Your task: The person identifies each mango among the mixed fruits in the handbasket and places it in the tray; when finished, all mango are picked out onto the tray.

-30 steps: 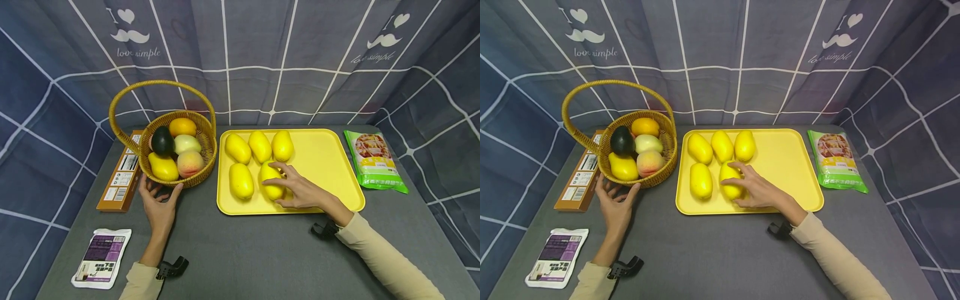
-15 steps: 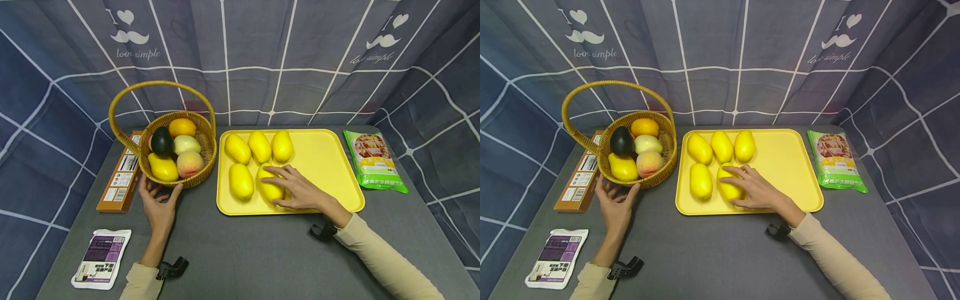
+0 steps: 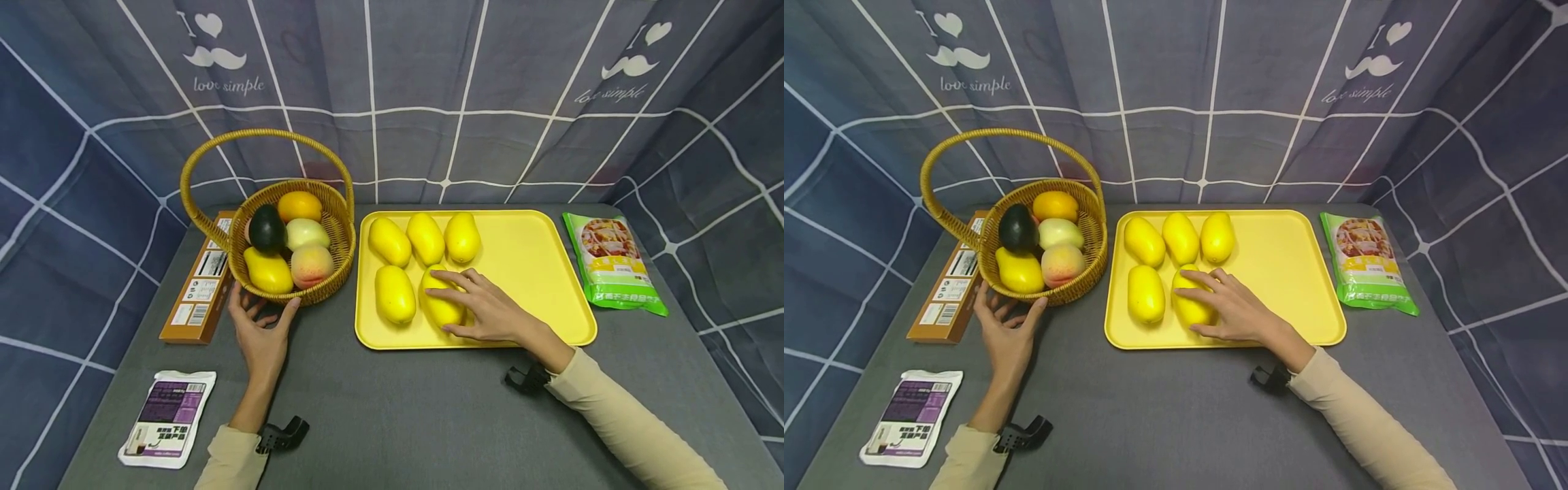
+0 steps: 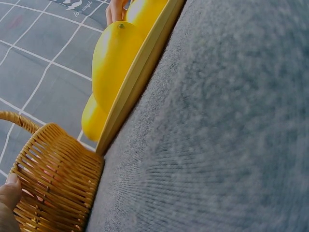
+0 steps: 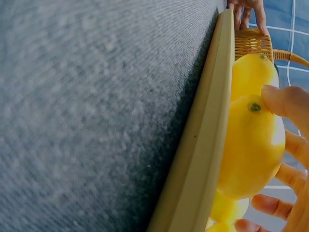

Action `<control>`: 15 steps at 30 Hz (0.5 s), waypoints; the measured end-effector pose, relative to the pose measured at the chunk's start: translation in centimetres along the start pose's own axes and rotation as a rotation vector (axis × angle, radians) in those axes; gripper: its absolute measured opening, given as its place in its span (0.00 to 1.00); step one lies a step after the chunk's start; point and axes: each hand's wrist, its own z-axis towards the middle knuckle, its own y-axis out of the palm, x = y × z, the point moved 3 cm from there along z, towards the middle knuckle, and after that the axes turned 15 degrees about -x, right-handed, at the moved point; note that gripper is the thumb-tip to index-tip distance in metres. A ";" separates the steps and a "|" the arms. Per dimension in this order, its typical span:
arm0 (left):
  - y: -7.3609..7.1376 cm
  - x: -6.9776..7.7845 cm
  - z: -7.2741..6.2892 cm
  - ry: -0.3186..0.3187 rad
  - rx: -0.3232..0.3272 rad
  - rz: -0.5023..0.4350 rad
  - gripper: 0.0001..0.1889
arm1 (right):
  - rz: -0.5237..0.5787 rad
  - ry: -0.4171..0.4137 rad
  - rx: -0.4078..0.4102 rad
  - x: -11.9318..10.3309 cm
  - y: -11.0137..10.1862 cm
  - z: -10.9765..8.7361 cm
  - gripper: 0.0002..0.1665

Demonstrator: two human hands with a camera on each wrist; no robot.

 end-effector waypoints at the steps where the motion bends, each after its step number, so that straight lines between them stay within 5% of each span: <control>1: 0.0 0.0 0.0 0.001 0.000 -0.001 0.48 | -0.004 0.001 0.000 0.0 0.0 0.0 0.42; 15: -0.1 -0.1 0.1 0.014 -0.005 -0.009 0.48 | -0.028 0.005 0.016 -0.7 -0.4 0.6 0.42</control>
